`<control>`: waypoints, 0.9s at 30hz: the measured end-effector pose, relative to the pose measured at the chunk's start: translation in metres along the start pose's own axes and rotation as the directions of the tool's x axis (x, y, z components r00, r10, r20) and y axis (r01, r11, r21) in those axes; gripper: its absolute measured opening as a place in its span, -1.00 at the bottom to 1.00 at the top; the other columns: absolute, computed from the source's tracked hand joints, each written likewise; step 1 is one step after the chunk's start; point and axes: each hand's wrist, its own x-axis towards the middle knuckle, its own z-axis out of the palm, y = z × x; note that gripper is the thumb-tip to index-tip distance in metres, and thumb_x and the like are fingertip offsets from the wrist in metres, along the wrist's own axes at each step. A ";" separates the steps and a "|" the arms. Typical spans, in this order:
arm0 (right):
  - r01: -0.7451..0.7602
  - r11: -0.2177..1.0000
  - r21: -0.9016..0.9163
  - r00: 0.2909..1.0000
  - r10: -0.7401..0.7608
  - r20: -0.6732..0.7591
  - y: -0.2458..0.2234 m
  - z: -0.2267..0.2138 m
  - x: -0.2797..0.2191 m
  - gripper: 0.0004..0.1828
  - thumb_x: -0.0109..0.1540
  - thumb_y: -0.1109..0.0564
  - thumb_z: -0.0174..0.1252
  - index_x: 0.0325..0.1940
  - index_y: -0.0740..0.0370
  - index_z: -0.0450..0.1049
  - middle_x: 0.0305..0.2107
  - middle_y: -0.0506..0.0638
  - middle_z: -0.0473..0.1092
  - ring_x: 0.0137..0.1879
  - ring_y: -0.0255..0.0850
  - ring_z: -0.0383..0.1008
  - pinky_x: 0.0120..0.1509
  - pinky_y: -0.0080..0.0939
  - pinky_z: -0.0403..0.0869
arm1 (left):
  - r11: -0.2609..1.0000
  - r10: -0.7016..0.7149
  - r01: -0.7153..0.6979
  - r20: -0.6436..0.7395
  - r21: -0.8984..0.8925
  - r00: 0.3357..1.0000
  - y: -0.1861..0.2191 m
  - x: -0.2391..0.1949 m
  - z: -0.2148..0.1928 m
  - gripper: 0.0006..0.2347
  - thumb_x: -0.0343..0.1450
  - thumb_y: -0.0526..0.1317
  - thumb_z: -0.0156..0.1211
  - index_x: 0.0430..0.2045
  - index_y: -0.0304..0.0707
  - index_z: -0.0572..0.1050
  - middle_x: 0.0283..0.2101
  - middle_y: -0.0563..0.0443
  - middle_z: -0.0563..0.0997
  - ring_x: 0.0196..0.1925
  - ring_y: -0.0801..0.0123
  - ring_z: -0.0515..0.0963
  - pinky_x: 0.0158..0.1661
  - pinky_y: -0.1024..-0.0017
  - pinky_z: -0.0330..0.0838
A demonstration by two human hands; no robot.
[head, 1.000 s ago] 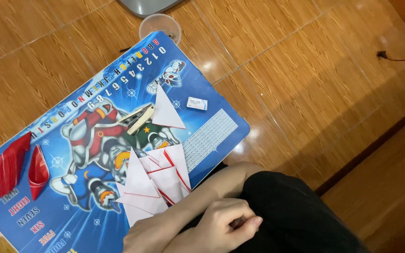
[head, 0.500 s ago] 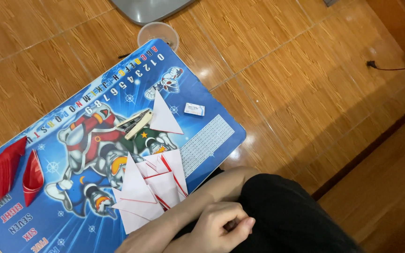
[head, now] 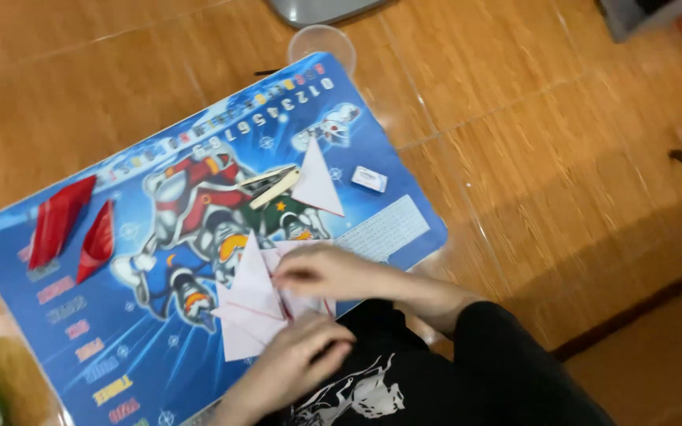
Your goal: Folding red and white paper triangles and stapling them together.
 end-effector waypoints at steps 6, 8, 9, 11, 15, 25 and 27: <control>-0.277 0.837 -0.473 0.898 0.051 -0.436 -0.004 -0.056 -0.017 -0.84 0.30 0.11 0.23 -0.10 0.22 0.54 -0.11 0.02 0.48 0.09 -0.05 0.47 0.11 -0.13 0.44 | 0.675 -0.023 0.388 -0.508 0.628 0.861 -0.041 -0.033 -0.033 -0.63 0.32 -0.11 0.31 -0.03 -0.24 0.54 0.23 -0.26 0.43 0.36 -0.16 0.31 0.26 -0.09 0.15; -0.257 0.757 -0.601 0.924 0.011 -0.381 -0.007 -0.049 -0.014 -0.66 0.17 0.06 0.33 -0.01 0.19 0.53 0.09 0.11 0.37 0.26 0.06 0.32 0.29 -0.01 0.30 | 0.583 0.004 0.401 -0.496 0.706 0.868 -0.050 -0.032 -0.030 -0.46 0.29 0.03 0.30 0.12 -0.27 0.49 0.34 -0.34 0.29 0.41 -0.23 0.19 0.29 -0.19 0.00; -0.232 0.762 -0.605 0.937 0.008 -0.350 -0.002 -0.042 -0.010 -0.66 0.17 0.06 0.33 -0.01 0.19 0.53 0.09 0.11 0.37 0.26 0.06 0.32 0.29 -0.01 0.30 | 0.578 -0.007 0.431 -0.524 0.693 0.852 -0.057 -0.035 -0.025 -0.46 0.29 0.03 0.30 0.12 -0.27 0.49 0.34 -0.34 0.29 0.41 -0.23 0.19 0.29 -0.19 0.00; -0.146 0.661 -0.736 0.952 -0.108 -0.286 0.006 -0.028 -0.007 -0.48 0.06 -0.02 0.39 0.05 0.18 0.50 0.14 0.19 0.29 0.31 0.14 0.24 0.33 0.07 0.17 | 0.605 -0.017 0.413 -0.508 0.680 0.861 -0.073 -0.036 -0.019 -0.47 0.33 0.05 0.28 0.14 -0.27 0.48 0.34 -0.32 0.30 0.42 -0.16 0.20 0.31 -0.19 -0.02; -0.184 0.694 -0.696 0.946 -0.067 -0.316 0.017 -0.020 -0.001 -0.57 0.11 0.05 0.36 0.05 0.14 0.53 0.12 0.13 0.35 0.30 0.07 0.29 0.35 0.02 0.18 | 0.605 -0.029 0.462 -0.562 0.649 0.827 -0.081 -0.040 -0.022 -0.59 0.38 -0.05 0.27 0.09 -0.18 0.52 0.33 -0.21 0.40 0.42 -0.03 0.29 0.35 -0.09 0.05; -0.175 0.719 -0.673 0.939 -0.083 -0.333 0.014 -0.024 0.023 -0.73 0.21 0.15 0.31 -0.01 0.20 0.58 0.06 0.04 0.43 0.24 0.00 0.35 0.31 0.00 0.24 | 0.858 -0.077 0.482 -0.884 0.178 0.462 -0.052 -0.046 -0.084 -0.75 0.43 -0.37 0.23 -0.01 -0.18 0.61 0.01 -0.04 0.61 0.05 0.23 0.60 0.04 0.35 0.46; -0.200 0.716 -0.669 0.939 -0.054 -0.339 0.013 -0.025 0.023 -0.74 0.21 0.15 0.30 -0.01 0.19 0.59 0.06 0.03 0.44 0.24 0.00 0.36 0.27 -0.01 0.23 | 0.921 -0.129 0.390 -0.920 0.027 0.369 -0.056 -0.047 -0.090 -0.72 0.44 -0.42 0.19 0.02 -0.20 0.60 -0.05 -0.05 0.62 -0.07 0.30 0.65 -0.09 0.43 0.53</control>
